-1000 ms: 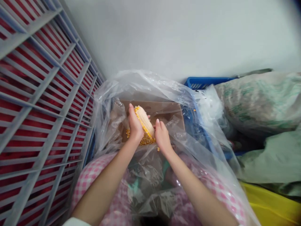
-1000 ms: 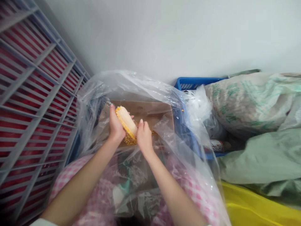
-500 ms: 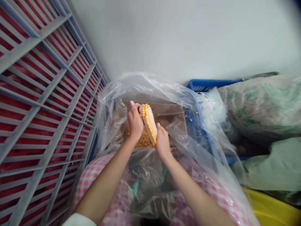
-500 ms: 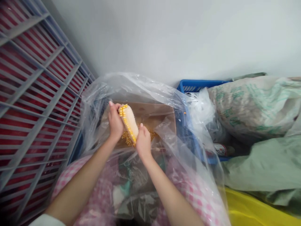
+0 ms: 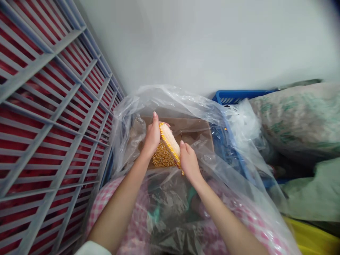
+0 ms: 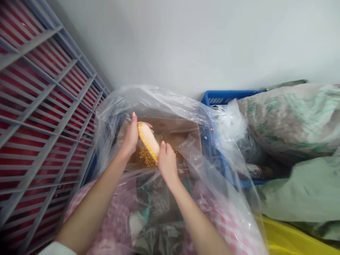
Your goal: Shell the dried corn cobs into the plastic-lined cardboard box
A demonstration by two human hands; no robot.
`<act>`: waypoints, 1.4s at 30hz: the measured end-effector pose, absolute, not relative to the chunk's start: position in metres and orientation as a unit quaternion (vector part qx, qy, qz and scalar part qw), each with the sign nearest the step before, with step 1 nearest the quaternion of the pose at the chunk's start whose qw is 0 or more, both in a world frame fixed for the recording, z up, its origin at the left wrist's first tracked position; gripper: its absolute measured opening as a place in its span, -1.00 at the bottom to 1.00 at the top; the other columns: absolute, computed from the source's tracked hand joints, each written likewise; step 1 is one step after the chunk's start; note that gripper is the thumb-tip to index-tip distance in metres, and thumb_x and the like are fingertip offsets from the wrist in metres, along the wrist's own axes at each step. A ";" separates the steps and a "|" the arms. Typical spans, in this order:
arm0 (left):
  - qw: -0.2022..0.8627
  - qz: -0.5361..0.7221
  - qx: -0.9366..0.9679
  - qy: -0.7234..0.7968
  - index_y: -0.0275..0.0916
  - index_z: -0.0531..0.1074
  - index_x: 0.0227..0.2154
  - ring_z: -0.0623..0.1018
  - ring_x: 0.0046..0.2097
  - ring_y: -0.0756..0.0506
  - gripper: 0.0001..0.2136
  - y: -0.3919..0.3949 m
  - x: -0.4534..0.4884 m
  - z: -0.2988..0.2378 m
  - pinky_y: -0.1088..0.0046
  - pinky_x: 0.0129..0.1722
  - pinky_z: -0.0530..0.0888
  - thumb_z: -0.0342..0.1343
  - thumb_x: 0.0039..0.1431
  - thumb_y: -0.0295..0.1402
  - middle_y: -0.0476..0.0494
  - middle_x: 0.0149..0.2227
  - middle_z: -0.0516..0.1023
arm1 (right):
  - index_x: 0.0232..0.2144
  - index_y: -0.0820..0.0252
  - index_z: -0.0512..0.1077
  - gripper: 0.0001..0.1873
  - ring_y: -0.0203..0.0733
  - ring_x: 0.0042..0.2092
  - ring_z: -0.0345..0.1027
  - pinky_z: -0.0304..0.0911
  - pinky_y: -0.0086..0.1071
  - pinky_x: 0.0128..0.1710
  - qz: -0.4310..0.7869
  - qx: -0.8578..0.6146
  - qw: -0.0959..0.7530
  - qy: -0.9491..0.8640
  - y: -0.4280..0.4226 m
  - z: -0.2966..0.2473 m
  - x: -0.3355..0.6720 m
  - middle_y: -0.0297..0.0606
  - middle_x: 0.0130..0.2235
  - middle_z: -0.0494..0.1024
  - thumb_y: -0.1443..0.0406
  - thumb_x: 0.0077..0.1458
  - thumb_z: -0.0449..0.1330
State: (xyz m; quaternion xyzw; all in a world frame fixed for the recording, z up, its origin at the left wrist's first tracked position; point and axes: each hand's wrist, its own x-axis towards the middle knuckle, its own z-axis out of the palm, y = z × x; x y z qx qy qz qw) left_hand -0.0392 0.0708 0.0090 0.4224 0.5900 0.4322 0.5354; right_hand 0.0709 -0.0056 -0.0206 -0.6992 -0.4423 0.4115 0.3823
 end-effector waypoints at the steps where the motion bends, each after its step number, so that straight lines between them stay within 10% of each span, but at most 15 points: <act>1: 0.548 0.424 0.416 0.589 -0.29 0.45 -0.52 0.51 -0.47 -0.07 -0.31 0.071 -0.041 0.011 0.51 -0.54 0.35 -0.37 -0.04 0.22 -0.19 -0.60 0.51 | -0.59 0.14 0.13 -0.64 -0.26 -0.47 0.15 -0.01 -0.43 -0.45 0.403 -0.701 0.381 -0.448 -0.005 -0.020 0.071 -0.34 -0.54 0.32 0.09 0.13 -0.19; 14: 0.468 0.529 0.427 0.564 -0.24 0.31 -0.75 0.37 -0.65 0.02 -0.35 0.074 -0.049 0.009 0.52 -0.63 0.26 -0.41 0.05 0.14 -0.08 -0.75 0.34 | -0.59 0.15 0.16 -0.60 -0.31 -0.61 0.08 -0.02 -0.44 -0.60 0.548 -0.627 0.405 -0.377 -0.007 -0.017 0.067 -0.42 -0.68 0.21 0.00 0.06 -0.12; 19: 0.349 0.479 0.507 0.626 -0.26 0.43 -0.46 0.46 -0.49 -0.01 -0.53 0.079 -0.058 0.007 0.53 -0.52 0.34 -0.18 0.08 0.04 -0.12 -0.56 0.49 | -0.53 0.12 0.18 -0.63 -0.31 -0.70 0.04 -0.03 -0.43 -0.69 0.608 -0.610 0.424 -0.279 -0.004 -0.016 0.076 -0.44 -0.71 0.23 -0.02 0.03 -0.09; 26: 0.519 0.434 0.465 0.572 -0.28 0.45 -0.38 0.48 -0.48 -0.02 -0.39 0.075 -0.048 0.014 0.52 -0.57 0.34 -0.36 0.07 0.11 -0.18 -0.45 0.53 | -0.62 0.14 0.12 -0.61 -0.29 -0.53 0.09 0.00 -0.44 -0.54 0.452 -0.670 0.413 -0.419 -0.002 -0.016 0.081 -0.38 -0.61 0.24 0.02 0.07 -0.11; 32: 0.479 0.403 0.537 0.566 -0.27 0.49 -0.59 0.45 -0.53 -0.02 -0.34 0.076 -0.055 0.016 0.50 -0.57 0.30 -0.36 0.06 0.12 -0.16 -0.63 0.47 | -0.63 0.15 0.13 -0.61 -0.31 -0.53 0.04 -0.05 -0.45 -0.53 0.473 -0.645 0.374 -0.470 0.001 -0.014 0.085 -0.41 -0.63 0.20 0.04 0.07 -0.11; 42: 0.507 0.402 0.481 0.592 -0.25 0.51 -0.40 0.45 -0.52 -0.02 -0.32 0.076 -0.071 0.038 0.50 -0.61 0.34 -0.41 0.05 0.14 -0.21 -0.45 0.53 | -0.62 0.13 0.05 -0.60 -0.31 -0.53 0.03 -0.06 -0.45 -0.50 0.363 -0.681 0.356 -0.527 0.004 -0.002 0.098 -0.43 -0.63 0.14 0.03 0.11 -0.15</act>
